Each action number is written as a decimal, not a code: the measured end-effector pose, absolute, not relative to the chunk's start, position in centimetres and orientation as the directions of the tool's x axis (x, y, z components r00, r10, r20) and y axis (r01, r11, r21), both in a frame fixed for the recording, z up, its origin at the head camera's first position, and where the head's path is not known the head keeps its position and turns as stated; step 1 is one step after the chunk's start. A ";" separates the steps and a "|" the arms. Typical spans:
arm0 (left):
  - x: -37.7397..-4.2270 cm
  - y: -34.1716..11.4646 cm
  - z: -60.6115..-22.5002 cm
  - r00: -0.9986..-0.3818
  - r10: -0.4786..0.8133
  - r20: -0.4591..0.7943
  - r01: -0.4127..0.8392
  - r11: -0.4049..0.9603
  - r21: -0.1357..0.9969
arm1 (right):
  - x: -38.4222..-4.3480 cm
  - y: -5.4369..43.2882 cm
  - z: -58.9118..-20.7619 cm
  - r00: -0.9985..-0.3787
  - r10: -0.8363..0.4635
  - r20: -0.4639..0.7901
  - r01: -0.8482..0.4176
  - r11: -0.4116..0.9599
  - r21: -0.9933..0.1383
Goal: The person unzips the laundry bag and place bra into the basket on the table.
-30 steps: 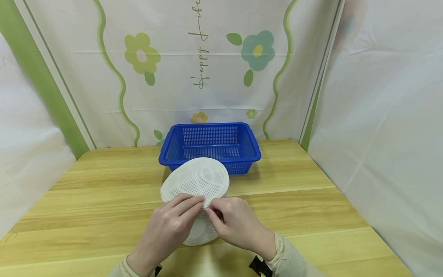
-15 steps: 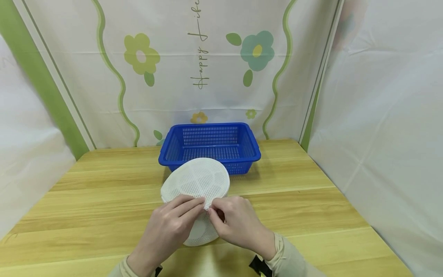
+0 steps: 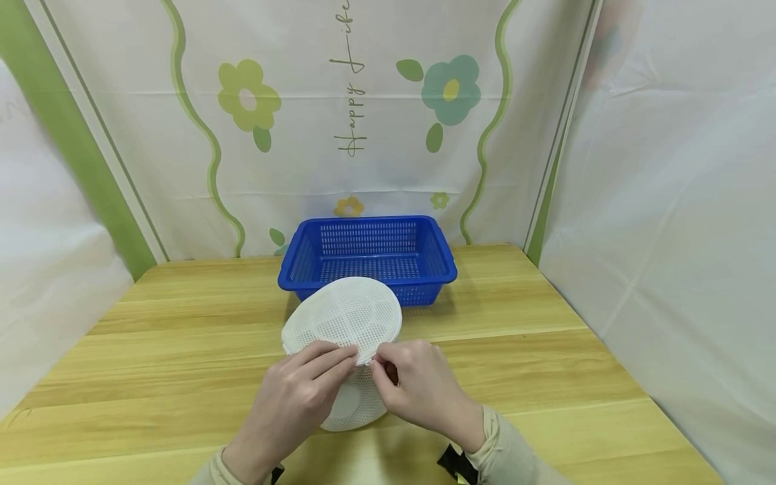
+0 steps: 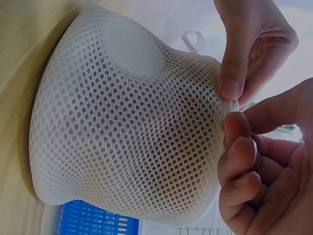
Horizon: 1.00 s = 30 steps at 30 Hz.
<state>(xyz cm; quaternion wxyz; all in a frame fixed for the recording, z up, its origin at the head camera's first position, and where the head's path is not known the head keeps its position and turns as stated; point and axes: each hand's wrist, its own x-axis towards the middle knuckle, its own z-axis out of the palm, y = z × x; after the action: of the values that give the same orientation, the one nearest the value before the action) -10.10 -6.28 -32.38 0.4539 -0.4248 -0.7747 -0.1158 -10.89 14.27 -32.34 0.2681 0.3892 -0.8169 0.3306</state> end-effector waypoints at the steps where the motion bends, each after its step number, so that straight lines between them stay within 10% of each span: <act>1: -10.1 -6.3 -32.4 -0.227 0.551 0.803 0.763 0.613 -0.205 | -10.9 14.3 -32.3 -0.557 -0.459 0.692 -0.811 0.481 -0.334; 30: -10.2 -6.2 -32.4 -0.228 0.566 0.793 0.776 0.597 -0.203 | -11.0 13.8 -32.5 -0.504 -0.487 0.713 -0.854 0.402 -0.329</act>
<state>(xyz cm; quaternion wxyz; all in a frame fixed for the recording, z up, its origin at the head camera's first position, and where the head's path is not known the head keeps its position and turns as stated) -10.18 -6.17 -32.44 0.4457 -0.4330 -0.7746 -0.1180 -10.97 13.77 -32.54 0.2641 0.4221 -0.7946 0.3475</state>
